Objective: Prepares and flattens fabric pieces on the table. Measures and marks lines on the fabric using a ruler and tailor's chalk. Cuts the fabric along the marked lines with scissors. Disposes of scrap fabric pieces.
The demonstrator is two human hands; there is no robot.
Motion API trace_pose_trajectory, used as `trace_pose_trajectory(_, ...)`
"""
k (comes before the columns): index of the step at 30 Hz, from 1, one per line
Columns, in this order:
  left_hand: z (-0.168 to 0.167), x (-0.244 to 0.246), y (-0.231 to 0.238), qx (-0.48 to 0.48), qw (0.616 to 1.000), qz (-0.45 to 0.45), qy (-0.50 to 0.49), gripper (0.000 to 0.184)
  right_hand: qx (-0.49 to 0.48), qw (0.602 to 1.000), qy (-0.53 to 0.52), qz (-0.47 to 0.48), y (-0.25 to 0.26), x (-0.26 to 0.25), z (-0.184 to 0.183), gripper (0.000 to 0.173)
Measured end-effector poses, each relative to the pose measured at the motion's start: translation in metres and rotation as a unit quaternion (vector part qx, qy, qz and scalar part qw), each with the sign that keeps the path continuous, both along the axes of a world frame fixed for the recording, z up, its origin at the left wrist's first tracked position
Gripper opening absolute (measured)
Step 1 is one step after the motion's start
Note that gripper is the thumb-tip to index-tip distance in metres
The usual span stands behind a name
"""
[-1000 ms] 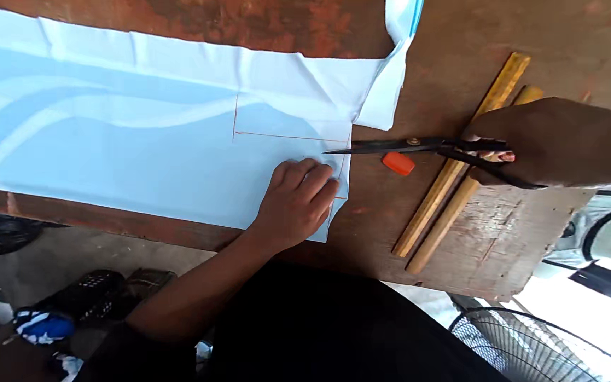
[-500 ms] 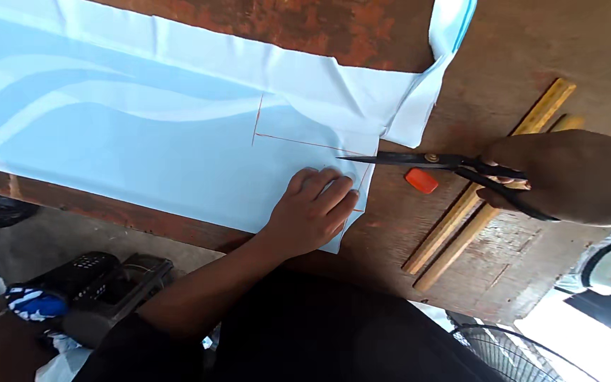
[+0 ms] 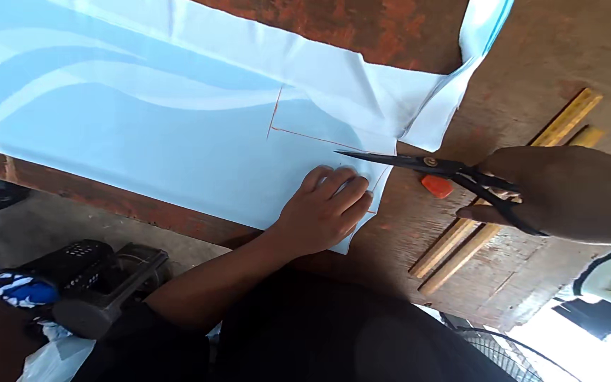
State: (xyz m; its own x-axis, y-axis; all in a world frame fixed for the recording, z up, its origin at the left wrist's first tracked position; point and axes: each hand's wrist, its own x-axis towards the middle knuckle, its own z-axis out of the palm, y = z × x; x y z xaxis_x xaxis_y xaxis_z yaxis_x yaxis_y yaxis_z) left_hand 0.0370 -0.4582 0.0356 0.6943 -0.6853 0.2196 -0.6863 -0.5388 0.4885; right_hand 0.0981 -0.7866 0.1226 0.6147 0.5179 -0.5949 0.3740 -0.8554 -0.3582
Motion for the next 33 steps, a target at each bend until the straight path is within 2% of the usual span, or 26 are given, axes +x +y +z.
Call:
trace_pose_trajectory(3,0.001,0.001,0.000,0.000,1.000,0.002,0.005,0.026,-0.001,1.000,0.012,-0.019,0.008,0.000,-0.001,0.028)
trace_pose_trajectory(6,0.000,0.001,0.000,-0.001,1.000,0.002,0.004,0.026,-0.022,0.999,0.015,-0.021,0.009,0.000,-0.001,0.026)
trace_pose_trajectory(9,0.000,0.001,0.001,-0.004,1.000,-0.001,0.008,0.026,-0.068,0.996,0.053,-0.030,0.019,0.004,0.005,0.031)
trace_pose_trajectory(12,0.001,0.002,0.001,-0.002,1.000,-0.004,0.010,0.025,-0.061,0.997,0.039,-0.032,0.030,0.000,0.006,0.040)
trace_pose_trajectory(15,0.000,0.002,0.002,-0.007,1.000,-0.003,0.015,0.026,-0.022,0.999,0.004,-0.033,0.034,-0.005,-0.001,0.032)
trace_pose_trajectory(18,0.000,0.003,0.002,-0.013,1.000,0.000,0.019,0.025,-0.034,0.999,-0.001,-0.031,0.038,-0.004,0.002,0.027)
trace_pose_trajectory(21,0.004,0.005,0.003,-0.018,0.999,-0.004,0.039,0.023,-0.068,0.996,0.009,-0.055,0.040,-0.011,0.001,0.036)
trace_pose_trajectory(23,0.011,0.010,0.006,-0.042,0.997,-0.016,0.066,0.022,-0.052,0.996,-0.003,-0.069,0.044,-0.017,0.000,0.039)
trace_pose_trajectory(28,0.040,0.023,0.035,-0.151,0.980,-0.060,0.116,0.019,-0.028,0.995,-0.021,-0.090,0.063,-0.026,0.008,0.029)
trace_pose_trajectory(33,0.045,0.048,0.091,-0.198,0.970,-0.042,0.137,0.019,-0.050,0.989,0.010,-0.137,0.082,-0.044,0.017,0.050)
